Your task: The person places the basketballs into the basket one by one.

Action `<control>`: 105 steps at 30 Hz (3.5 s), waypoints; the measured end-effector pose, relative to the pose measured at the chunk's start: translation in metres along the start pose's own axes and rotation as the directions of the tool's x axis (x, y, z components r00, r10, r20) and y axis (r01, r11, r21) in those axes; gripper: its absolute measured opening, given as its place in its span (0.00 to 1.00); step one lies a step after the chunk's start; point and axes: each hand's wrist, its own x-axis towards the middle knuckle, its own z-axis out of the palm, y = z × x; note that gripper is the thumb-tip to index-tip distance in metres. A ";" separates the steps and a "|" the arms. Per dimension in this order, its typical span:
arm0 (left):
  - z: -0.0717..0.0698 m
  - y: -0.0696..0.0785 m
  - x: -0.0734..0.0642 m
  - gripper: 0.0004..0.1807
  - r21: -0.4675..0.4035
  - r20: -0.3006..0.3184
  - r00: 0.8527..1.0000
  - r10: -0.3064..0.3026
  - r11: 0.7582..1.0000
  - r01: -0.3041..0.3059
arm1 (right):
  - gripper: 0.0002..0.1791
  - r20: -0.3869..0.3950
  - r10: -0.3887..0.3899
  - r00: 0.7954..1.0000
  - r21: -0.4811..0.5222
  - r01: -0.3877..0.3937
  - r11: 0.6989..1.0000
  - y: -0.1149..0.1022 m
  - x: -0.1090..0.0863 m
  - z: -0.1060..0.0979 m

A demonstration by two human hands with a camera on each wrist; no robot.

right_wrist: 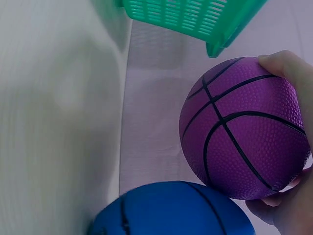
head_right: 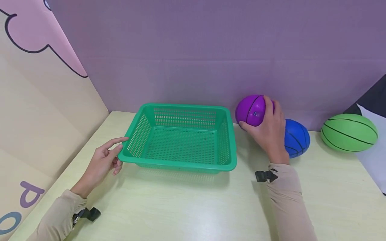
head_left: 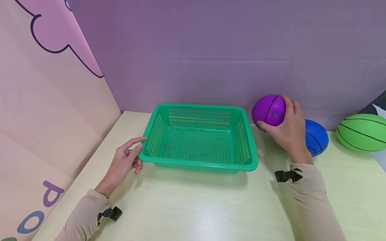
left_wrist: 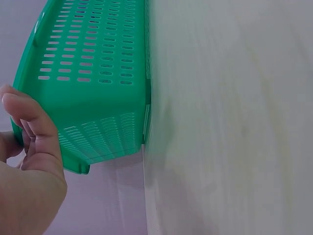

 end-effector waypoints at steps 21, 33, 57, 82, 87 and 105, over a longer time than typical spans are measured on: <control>0.002 -0.001 0.000 0.25 -0.045 0.014 1.000 -0.025 0.999 0.026 | 0.59 -0.110 -0.059 0.992 0.116 0.072 0.991 -0.033 0.001 -0.016; 0.002 -0.001 -0.002 0.27 -0.105 0.058 0.998 -0.021 0.994 0.027 | 0.60 -0.116 -0.093 0.989 0.141 0.109 0.984 -0.049 0.001 -0.019; 0.006 0.003 -0.001 0.28 -0.165 0.065 0.998 -0.021 0.986 0.032 | 0.59 -0.057 -0.150 0.987 0.206 0.158 0.966 -0.082 -0.007 -0.004; 0.008 -0.006 0.000 0.27 -0.144 0.039 0.999 -0.032 0.989 0.037 | 0.58 0.121 -0.204 0.971 0.207 0.176 0.962 -0.087 -0.003 0.022; 0.008 -0.007 0.000 0.27 -0.144 0.031 0.999 -0.033 0.989 0.038 | 0.58 0.162 -0.213 0.964 0.205 0.178 0.962 -0.088 -0.003 0.028; 0.007 -0.006 0.001 0.27 -0.133 0.028 0.999 -0.038 0.990 0.042 | 0.58 0.309 -0.258 0.915 0.190 0.207 0.960 -0.081 -0.008 0.049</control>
